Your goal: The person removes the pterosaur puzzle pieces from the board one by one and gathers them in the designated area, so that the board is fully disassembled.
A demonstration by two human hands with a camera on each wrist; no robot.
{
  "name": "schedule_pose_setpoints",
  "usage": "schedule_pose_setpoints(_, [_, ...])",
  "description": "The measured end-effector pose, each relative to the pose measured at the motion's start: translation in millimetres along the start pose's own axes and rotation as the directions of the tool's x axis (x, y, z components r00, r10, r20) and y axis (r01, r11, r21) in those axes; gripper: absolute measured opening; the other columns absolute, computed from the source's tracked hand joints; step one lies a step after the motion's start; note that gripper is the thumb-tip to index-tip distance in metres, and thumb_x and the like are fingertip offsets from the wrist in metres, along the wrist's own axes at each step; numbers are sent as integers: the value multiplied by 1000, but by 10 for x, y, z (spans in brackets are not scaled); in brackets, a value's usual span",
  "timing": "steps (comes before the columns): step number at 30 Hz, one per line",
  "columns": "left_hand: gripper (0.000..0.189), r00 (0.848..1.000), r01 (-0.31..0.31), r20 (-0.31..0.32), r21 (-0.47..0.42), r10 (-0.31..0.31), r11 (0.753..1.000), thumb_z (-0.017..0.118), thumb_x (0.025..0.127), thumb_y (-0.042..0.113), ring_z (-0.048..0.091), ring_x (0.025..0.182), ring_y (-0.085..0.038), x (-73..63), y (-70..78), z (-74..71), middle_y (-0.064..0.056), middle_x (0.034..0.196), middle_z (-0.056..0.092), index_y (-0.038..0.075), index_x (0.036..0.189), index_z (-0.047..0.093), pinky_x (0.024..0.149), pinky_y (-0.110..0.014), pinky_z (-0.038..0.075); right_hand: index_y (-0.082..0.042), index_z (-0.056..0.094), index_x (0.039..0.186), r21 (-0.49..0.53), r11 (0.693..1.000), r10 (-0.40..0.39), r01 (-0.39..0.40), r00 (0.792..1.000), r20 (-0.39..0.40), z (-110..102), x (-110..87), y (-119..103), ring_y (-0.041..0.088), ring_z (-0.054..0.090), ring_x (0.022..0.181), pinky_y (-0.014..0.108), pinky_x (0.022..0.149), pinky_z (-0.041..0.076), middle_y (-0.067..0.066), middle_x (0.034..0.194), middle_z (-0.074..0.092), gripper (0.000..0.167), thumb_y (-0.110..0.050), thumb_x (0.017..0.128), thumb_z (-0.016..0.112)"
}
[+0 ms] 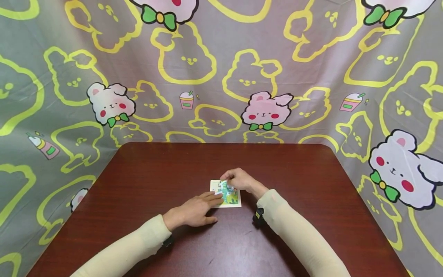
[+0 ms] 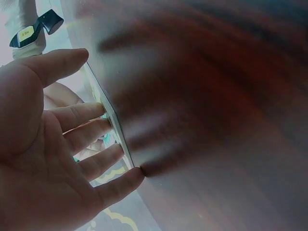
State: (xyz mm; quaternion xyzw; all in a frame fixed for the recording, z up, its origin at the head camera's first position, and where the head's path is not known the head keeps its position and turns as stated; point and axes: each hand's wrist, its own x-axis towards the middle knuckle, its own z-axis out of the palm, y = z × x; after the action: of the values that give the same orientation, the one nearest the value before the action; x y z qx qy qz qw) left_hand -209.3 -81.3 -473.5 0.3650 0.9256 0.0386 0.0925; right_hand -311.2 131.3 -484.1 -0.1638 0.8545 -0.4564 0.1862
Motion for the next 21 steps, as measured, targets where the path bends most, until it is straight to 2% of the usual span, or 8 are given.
schedule_pose_setpoints(7, [64, 1000, -7, -10, 9, 7, 1000, 64, 94, 44, 36, 149, -28, -4, -7, -4, -1, 159, 42, 18, 150, 47, 115, -43, 41, -6, 76, 103, -63, 998, -1, -4, 997, -76, 14, -4, -13, 13, 61, 79, 23, 64, 51, 10, 97, 73, 21, 3, 88, 64])
schedule_pose_setpoints(15, [64, 1000, -8, -9, 7, 8, 1000, 64, 94, 44, 36, 149, -27, -1, -16, 9, -1, 159, 42, 18, 150, 47, 116, -42, 40, -5, 76, 96, -92, 996, -21, 12, 995, -97, 13, -2, -12, 13, 59, 78, 23, 63, 48, 8, 87, 71, 17, 4, 85, 67])
schedule_pose_setpoints(21, [64, 1000, -16, -22, 10, 17, 1000, 65, 93, 43, 38, 147, -28, -3, -16, -4, -2, 158, 44, 17, 149, 48, 114, -43, 43, -8, 77, 93, -96, 995, -39, 28, 993, -110, 9, 17, 3, 12, 60, 74, 23, 61, 49, 6, 86, 72, 15, 1, 87, 68])
